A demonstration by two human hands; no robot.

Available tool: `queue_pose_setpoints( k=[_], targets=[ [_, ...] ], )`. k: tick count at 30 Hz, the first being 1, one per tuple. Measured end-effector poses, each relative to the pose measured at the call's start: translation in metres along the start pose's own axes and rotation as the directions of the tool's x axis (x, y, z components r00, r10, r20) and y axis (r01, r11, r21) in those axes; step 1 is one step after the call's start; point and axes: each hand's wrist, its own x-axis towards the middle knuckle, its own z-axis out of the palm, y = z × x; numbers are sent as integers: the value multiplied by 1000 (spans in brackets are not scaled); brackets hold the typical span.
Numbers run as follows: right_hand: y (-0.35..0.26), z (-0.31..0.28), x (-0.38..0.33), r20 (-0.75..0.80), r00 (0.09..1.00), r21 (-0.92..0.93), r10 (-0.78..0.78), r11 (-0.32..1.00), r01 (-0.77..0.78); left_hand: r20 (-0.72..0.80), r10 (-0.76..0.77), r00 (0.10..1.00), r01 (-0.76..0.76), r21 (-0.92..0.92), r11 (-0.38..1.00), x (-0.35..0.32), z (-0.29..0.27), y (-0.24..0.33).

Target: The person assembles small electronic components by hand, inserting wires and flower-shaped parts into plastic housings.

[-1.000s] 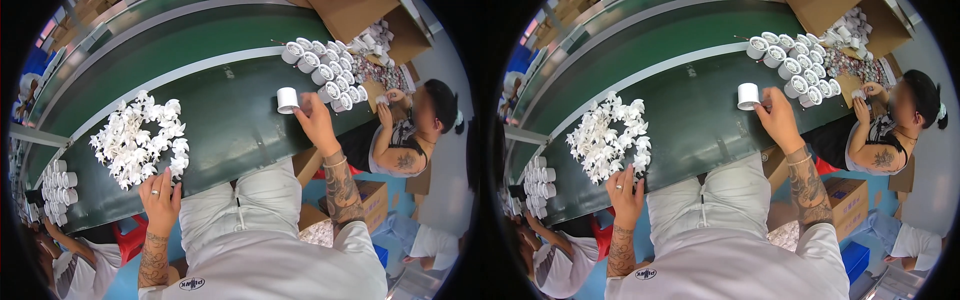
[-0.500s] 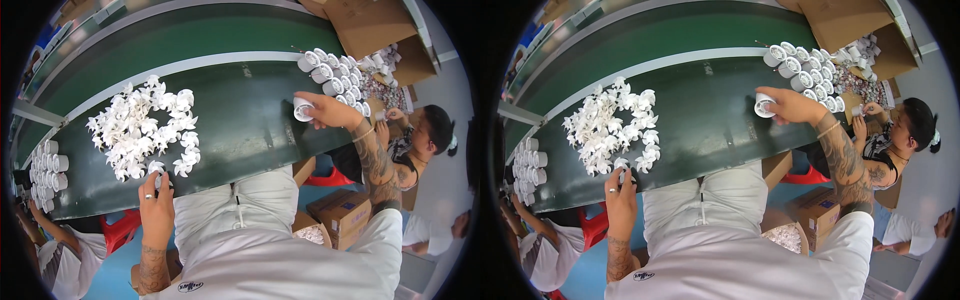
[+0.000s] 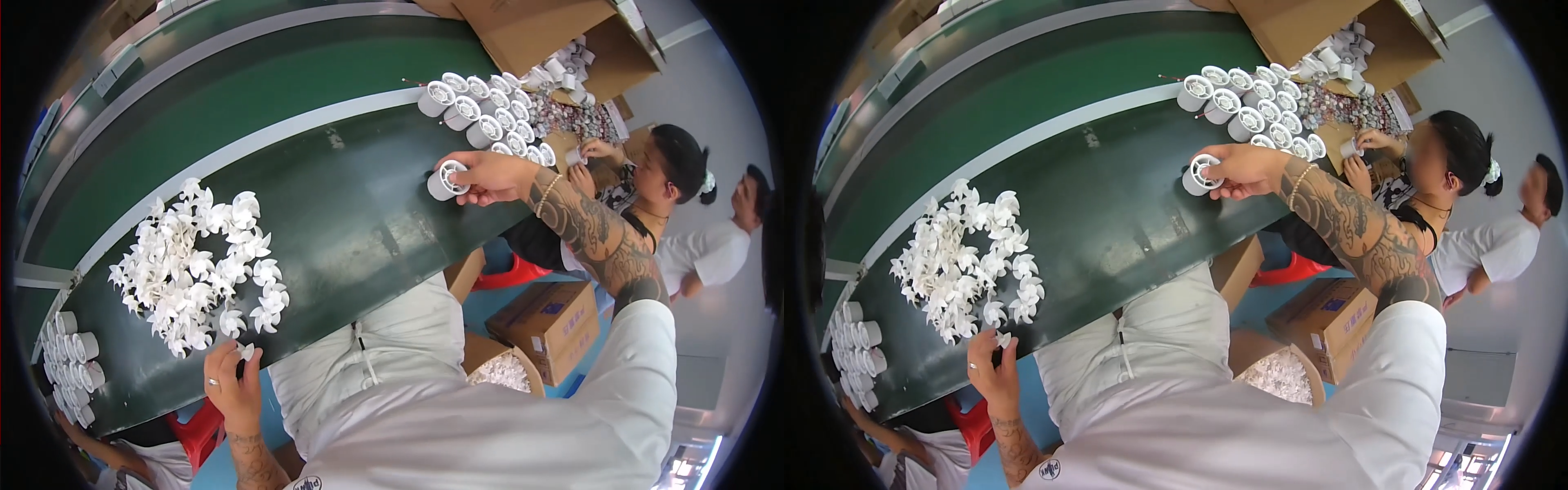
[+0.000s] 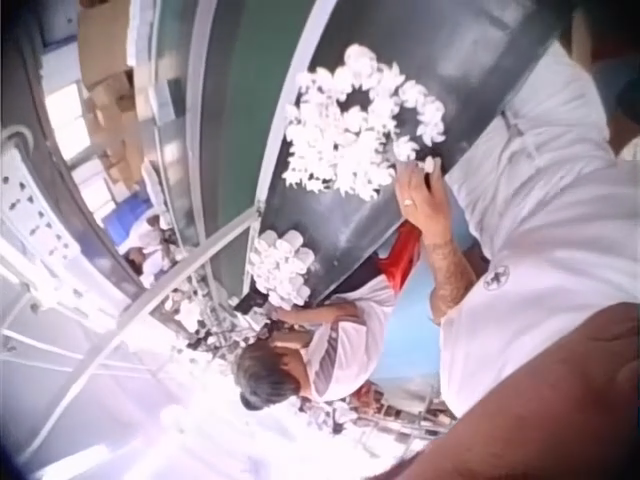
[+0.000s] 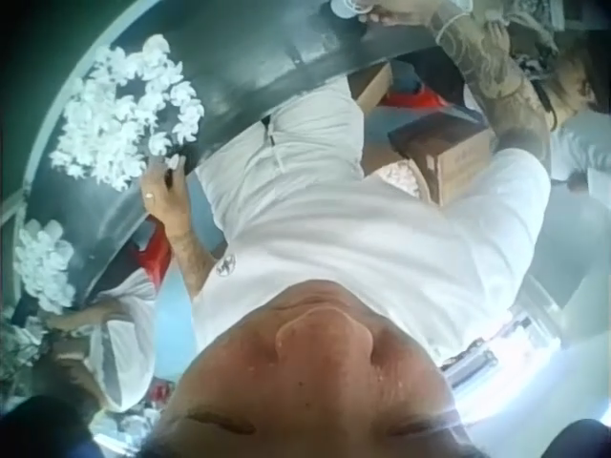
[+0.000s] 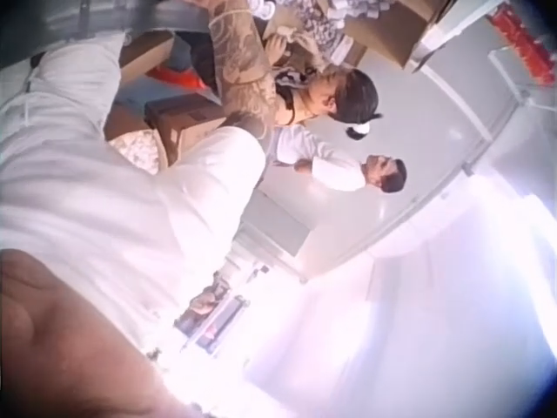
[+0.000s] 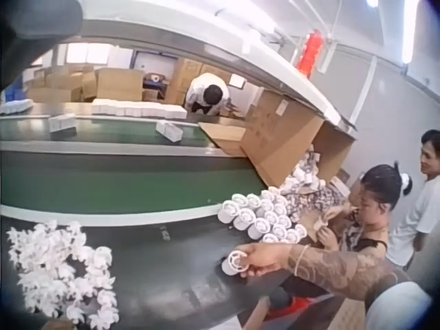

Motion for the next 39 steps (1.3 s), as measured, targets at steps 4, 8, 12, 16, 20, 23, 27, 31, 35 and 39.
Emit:
queue_pose_setpoints(
  k=[4, 8, 12, 16, 20, 23, 27, 31, 35, 39],
  targets=[
    [5, 0, -6, 84, 996, 98, 35, 994, -43, -97, -35, 995, 31, -49, 998, 2, 0, 5],
    [11, 5, -10, 214, 976, 105, 45, 992, -69, -68, -270, 960, 250, -222, 943, 4, -10, 17],
    [3, 26, -5, 268, 963, 118, 28, 991, -61, 153, -614, 774, 552, -639, 536, 18, -11, 39],
    [31, 58, -14, 241, 897, 507, -371, 836, 209, 438, -595, 673, 654, -728, 204, 46, 12, 58],
    [77, 126, -49, 81, 801, 327, -593, 775, 540, 610, -416, 674, 671, -741, 1, 74, 40, 91],
    [100, 168, -63, 44, 845, 578, -533, 704, 414, 656, -233, 718, 678, -735, 20, 78, 45, 102],
    [157, 180, -34, 473, 611, 848, -635, 139, -512, 673, -130, 728, 684, -726, 72, 79, 42, 121],
    [147, 202, -71, 182, 826, 917, -534, 394, 53, 630, 159, 760, 518, -735, 438, 84, 34, 129],
    [132, 202, -68, 734, 606, 591, -305, -150, -792, 457, 311, 834, 277, -833, 479, 82, 42, 132],
    [148, 218, -74, 634, 687, 742, -356, 30, -669, 499, 372, 783, 317, -834, 452, 75, 40, 127]
  ],
)
